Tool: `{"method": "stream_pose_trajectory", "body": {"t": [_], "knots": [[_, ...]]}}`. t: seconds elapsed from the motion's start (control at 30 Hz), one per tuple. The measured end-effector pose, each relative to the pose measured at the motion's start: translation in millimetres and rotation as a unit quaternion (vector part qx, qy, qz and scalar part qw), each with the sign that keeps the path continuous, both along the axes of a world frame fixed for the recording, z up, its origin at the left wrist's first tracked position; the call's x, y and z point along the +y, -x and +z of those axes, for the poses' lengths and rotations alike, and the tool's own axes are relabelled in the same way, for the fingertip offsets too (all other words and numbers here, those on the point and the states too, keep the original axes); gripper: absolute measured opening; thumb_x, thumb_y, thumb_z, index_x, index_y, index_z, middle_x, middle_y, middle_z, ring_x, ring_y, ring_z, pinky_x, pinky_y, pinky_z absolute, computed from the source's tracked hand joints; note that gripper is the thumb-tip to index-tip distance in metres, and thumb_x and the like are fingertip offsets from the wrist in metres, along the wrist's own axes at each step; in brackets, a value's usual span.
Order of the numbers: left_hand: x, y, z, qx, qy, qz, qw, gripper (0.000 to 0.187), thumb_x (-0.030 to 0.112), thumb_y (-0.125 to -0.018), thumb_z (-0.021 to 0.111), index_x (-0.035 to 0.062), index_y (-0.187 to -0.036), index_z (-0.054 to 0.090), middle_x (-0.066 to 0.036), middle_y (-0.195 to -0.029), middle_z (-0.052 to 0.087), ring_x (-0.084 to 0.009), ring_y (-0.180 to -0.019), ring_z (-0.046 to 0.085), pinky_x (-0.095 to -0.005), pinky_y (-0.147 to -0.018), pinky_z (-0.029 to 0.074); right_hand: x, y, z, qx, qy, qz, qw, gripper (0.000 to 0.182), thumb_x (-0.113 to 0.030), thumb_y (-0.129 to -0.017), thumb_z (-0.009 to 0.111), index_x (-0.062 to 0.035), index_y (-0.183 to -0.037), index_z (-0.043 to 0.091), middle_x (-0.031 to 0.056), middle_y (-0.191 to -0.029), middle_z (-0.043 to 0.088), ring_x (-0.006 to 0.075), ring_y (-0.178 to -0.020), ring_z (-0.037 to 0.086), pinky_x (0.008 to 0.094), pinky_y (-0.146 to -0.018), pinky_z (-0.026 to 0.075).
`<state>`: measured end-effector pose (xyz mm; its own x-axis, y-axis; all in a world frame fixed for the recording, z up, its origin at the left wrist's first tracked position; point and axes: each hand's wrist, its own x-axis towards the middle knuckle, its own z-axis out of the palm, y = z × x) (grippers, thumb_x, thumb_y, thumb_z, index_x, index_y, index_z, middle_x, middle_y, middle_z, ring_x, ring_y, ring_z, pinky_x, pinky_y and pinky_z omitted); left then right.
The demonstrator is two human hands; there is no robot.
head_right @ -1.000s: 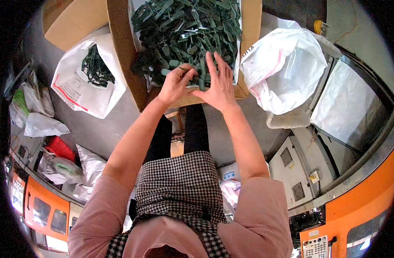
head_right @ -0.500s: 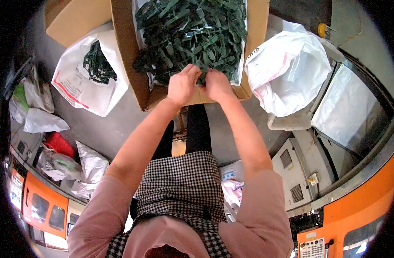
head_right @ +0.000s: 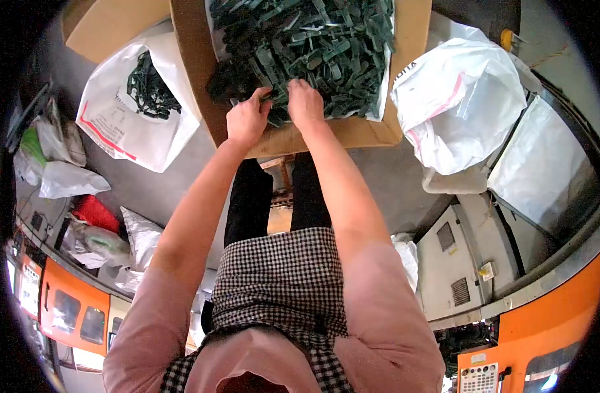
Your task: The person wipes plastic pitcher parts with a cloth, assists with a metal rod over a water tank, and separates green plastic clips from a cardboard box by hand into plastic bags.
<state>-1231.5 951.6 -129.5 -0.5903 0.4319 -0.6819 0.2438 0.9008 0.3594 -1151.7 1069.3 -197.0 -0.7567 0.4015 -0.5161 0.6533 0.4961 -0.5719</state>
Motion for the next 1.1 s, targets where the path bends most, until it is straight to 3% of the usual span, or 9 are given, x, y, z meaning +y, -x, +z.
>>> {"method": "stream_pose_trajectory", "body": {"t": [0.2,0.33,0.37,0.53,0.6,0.67,0.93,1.07,1.1], "knots": [[41.3,-8.2,7.7,-0.049,-0.133,-0.073,0.987,0.036,0.017,-0.083,0.060,0.0199,-0.119,0.053,-0.014,-0.077,0.065,-0.0340,-0.074,0.064,-0.0434,-0.061,0.049,35.9,-18.7,102.3,0.198,-0.035,0.077,0.976,0.007,-0.007,-0.085,0.057,-0.0046,-0.091,0.060,0.0099,-0.088,0.063,0.0315,-0.078,0.061,0.0382,-0.069,0.050],[62.3,-13.8,19.4,-0.010,-0.159,-0.037,0.986,0.023,0.016,-0.087,0.056,0.0103,-0.110,0.057,-0.012,-0.070,0.063,-0.0290,-0.066,0.063,-0.0403,-0.057,0.046,63.0,-22.9,123.2,0.231,-0.026,0.016,0.972,0.065,-0.030,-0.077,0.072,-0.0089,-0.130,0.041,0.0129,-0.126,0.049,0.0315,-0.116,0.047,0.0452,-0.097,0.038],[66.7,-10.9,23.7,-0.138,-0.219,0.133,0.957,0.020,0.019,-0.092,0.051,0.0068,-0.106,0.059,-0.008,-0.066,0.060,-0.0228,-0.059,0.058,-0.0359,-0.053,0.043,72.2,-30.5,114.6,0.164,0.013,0.054,0.985,0.106,-0.038,-0.064,0.081,-0.0134,-0.145,0.017,0.0141,-0.141,0.033,0.0326,-0.130,0.032,0.0481,-0.106,0.028],[66.3,12.8,53.3,-0.462,-0.281,0.479,0.692,0.043,0.039,-0.100,0.035,0.0044,-0.092,0.058,0.005,-0.051,0.032,-0.0069,-0.044,0.025,-0.0247,-0.043,0.025,83.9,-26.6,109.8,0.097,-0.017,0.101,0.990,0.117,-0.029,-0.056,0.085,-0.0114,-0.146,0.013,0.0146,-0.144,0.031,0.0358,-0.130,0.032,0.0437,-0.107,0.030],[58.3,6.4,46.9,-0.507,-0.285,0.500,0.641,0.038,0.039,-0.100,0.036,0.0092,-0.085,0.055,0.007,-0.048,0.031,-0.0066,-0.043,0.026,-0.0230,-0.041,0.025,82.3,-21.7,100.3,0.107,0.051,0.088,0.989,0.123,-0.027,-0.054,0.086,-0.0164,-0.148,0.006,0.0135,-0.142,0.033,0.0343,-0.129,0.033,0.0458,-0.108,0.027],[52.7,1.5,45.1,-0.625,-0.358,0.513,0.467,0.036,0.039,-0.099,0.037,0.0114,-0.081,0.052,0.008,-0.045,0.031,-0.0068,-0.042,0.028,-0.0228,-0.041,0.026,81.7,-18.2,90.6,0.127,0.078,0.062,0.987,0.120,-0.016,-0.053,0.084,-0.0194,-0.148,0.011,0.0125,-0.141,0.035,0.0333,-0.128,0.036,0.0441,-0.107,0.029],[35.6,-9.1,34.3,-0.717,-0.380,0.464,0.355,0.034,0.036,-0.100,0.036,0.0123,-0.084,0.054,0.008,-0.046,0.035,-0.0071,-0.042,0.031,-0.0241,-0.043,0.030,79.0,-18.7,89.3,0.149,0.153,0.049,0.976,0.100,-0.005,-0.056,0.078,-0.0258,-0.142,0.031,0.0090,-0.130,0.048,0.0299,-0.114,0.051,0.0374,-0.094,0.044],[43.8,8.5,59.5,-0.614,-0.310,0.514,0.513,0.036,0.036,-0.100,0.038,0.0085,-0.091,0.058,0.006,-0.049,0.039,-0.0071,-0.043,0.032,-0.0246,-0.045,0.031,81.3,-20.8,102.7,0.095,-0.011,0.122,0.988,0.068,-0.010,-0.061,0.076,-0.0161,-0.124,0.052,0.0091,-0.106,0.062,0.0282,-0.095,0.061,0.0362,-0.080,0.051],[47.8,9.9,62.6,-0.491,-0.265,0.478,0.678,0.036,0.035,-0.100,0.040,0.0063,-0.094,0.060,0.005,-0.051,0.042,-0.0069,-0.045,0.035,-0.0245,-0.045,0.031,80.7,-19.2,107.9,0.094,-0.012,0.122,0.988,0.068,-0.010,-0.061,0.076,-0.0161,-0.124,0.052,0.0091,-0.106,0.062,0.0282,-0.095,0.061,0.0362,-0.080,0.051]]}}
